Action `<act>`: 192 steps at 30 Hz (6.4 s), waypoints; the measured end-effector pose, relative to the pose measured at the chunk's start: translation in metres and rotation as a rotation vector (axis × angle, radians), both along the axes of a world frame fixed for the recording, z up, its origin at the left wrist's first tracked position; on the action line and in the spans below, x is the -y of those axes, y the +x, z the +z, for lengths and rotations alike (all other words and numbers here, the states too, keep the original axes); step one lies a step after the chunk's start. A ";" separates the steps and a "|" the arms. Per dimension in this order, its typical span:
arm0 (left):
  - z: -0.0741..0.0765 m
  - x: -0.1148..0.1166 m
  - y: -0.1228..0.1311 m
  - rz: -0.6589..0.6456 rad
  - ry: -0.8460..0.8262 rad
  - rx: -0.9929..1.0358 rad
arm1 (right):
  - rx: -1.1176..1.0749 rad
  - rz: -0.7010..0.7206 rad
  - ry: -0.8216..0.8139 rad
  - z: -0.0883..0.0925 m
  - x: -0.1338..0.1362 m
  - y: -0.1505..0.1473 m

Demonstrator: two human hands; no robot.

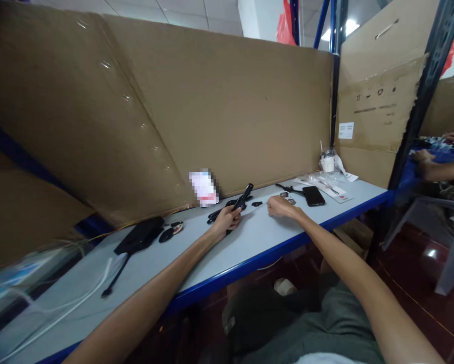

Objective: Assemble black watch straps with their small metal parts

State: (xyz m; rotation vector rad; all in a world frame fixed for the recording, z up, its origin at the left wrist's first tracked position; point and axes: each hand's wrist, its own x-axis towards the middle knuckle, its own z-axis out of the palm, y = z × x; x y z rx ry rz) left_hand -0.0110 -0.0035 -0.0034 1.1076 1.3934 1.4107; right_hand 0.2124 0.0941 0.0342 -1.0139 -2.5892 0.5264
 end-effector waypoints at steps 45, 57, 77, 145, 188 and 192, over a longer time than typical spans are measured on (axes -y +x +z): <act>0.009 -0.005 -0.017 -0.193 -0.234 0.054 | -0.220 0.038 0.331 -0.022 0.024 -0.084; 0.005 -0.007 -0.023 -0.212 -0.227 0.081 | -0.520 -0.047 -0.076 -0.029 0.009 -0.091; 0.011 -0.005 -0.017 -0.221 -0.208 -0.030 | -0.521 0.066 -0.224 -0.026 0.012 -0.075; 0.019 -0.003 -0.016 -0.215 -0.239 0.008 | -0.470 -0.060 0.033 -0.030 0.009 -0.081; 0.016 -0.003 -0.018 -0.251 -0.221 -0.025 | -0.541 -0.028 -0.365 -0.031 0.007 -0.077; 0.015 -0.006 -0.027 -0.256 -0.277 0.080 | -0.549 -0.080 -0.260 -0.031 0.004 -0.067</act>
